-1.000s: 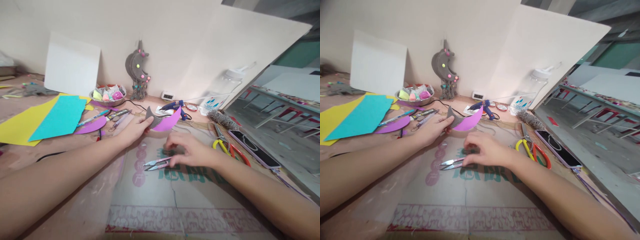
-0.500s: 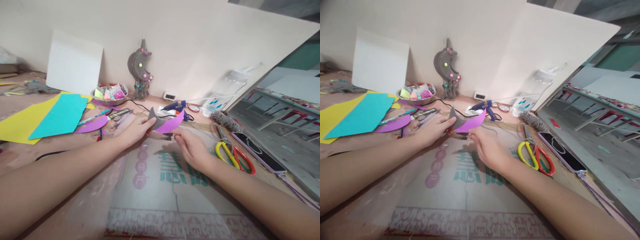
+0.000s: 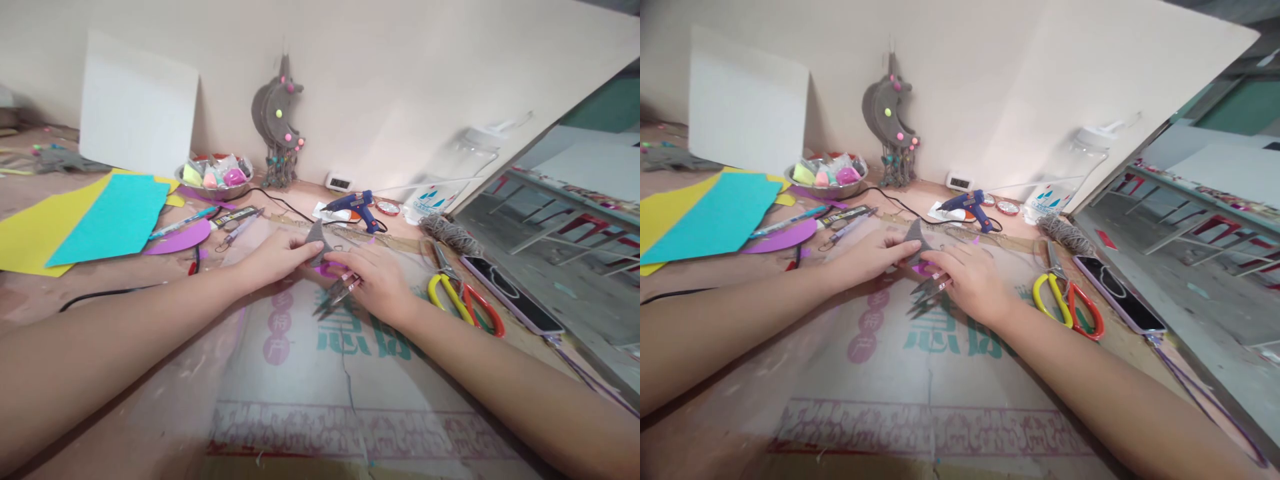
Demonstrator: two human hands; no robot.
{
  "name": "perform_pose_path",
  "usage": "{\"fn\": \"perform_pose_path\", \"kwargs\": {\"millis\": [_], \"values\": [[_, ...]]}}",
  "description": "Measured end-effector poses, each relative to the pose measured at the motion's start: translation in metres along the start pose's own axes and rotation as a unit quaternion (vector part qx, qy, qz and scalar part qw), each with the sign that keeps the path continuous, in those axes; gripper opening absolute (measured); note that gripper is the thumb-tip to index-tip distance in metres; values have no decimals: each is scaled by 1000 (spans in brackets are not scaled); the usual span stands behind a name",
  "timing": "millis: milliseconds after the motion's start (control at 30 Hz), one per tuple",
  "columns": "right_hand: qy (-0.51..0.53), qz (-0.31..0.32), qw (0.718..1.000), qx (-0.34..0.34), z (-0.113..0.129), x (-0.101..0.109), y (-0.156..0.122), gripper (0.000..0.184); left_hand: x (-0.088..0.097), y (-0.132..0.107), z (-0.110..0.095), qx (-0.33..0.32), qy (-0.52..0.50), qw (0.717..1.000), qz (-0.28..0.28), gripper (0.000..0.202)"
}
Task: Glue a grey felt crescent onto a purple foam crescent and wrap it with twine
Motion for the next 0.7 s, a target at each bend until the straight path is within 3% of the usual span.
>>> {"fn": "perform_pose_path", "kwargs": {"millis": [267,500,700], "values": [[7,5,1000,10,3,1,1,21,-1,-1,2,-26,0,999,28,38],[101,-51,992,-60,2,6,-6,11,-1,-1,-1,-10,10,1000,2,37],[97,-19,994,41,12,15,-10,15,3,0,0,0,30,999,-32,40]]}}
Point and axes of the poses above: each hand's wrist, its own y-axis towards the middle knuckle, its own x-axis out of the back of the hand, z = x × y, the point moved 1 cm from there along y, towards the middle knuckle, and after that the axes turned 15 degrees about z, right-handed, at the moved point
